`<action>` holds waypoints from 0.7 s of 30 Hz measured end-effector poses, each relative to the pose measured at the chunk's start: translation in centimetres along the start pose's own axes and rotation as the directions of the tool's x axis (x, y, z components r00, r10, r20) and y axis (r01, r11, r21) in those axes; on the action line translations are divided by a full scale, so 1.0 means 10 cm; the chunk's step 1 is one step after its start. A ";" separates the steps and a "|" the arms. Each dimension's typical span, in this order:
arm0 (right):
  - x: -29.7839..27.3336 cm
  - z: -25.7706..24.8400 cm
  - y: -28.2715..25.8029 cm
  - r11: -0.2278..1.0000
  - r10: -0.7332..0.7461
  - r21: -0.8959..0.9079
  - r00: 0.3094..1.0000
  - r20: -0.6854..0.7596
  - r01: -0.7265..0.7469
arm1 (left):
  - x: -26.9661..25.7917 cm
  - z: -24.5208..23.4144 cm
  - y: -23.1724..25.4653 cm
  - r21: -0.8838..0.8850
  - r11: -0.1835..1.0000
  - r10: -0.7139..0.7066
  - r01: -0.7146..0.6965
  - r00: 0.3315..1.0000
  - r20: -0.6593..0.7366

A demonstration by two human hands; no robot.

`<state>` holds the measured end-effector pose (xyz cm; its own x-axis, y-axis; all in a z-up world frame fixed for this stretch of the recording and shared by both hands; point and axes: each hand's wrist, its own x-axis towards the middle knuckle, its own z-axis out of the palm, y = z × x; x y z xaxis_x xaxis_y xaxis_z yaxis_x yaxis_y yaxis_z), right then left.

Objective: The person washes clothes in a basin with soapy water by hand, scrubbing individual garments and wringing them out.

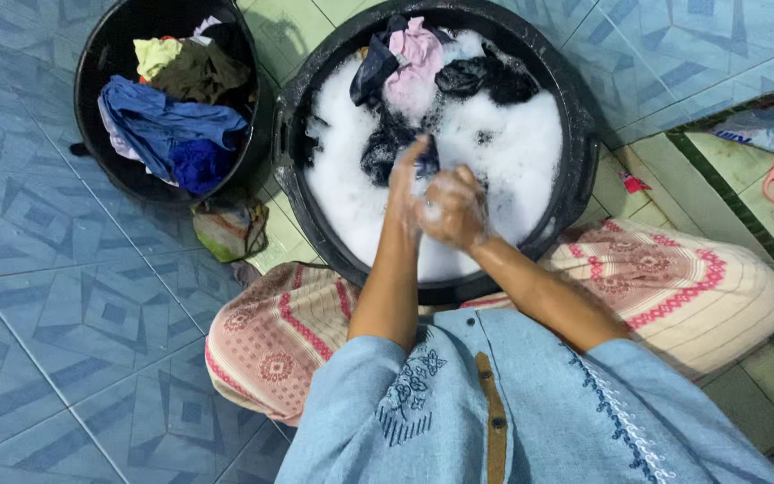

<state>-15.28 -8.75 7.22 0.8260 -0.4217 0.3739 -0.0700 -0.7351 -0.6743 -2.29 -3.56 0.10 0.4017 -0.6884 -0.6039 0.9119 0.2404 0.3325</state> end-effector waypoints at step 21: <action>1.05 -0.23 0.16 0.248 0.562 0.750 0.722 0.404 -0.613 | -0.41 0.30 0.08 0.589 0.807 0.204 -0.040 0.955 -0.214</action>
<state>-8.05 -15.57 11.57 0.7825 -0.5033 -0.3665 -0.1040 0.4747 -0.8740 -3.51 -2.60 5.03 0.5876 -0.4620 -0.6643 0.6707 -0.1811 0.7193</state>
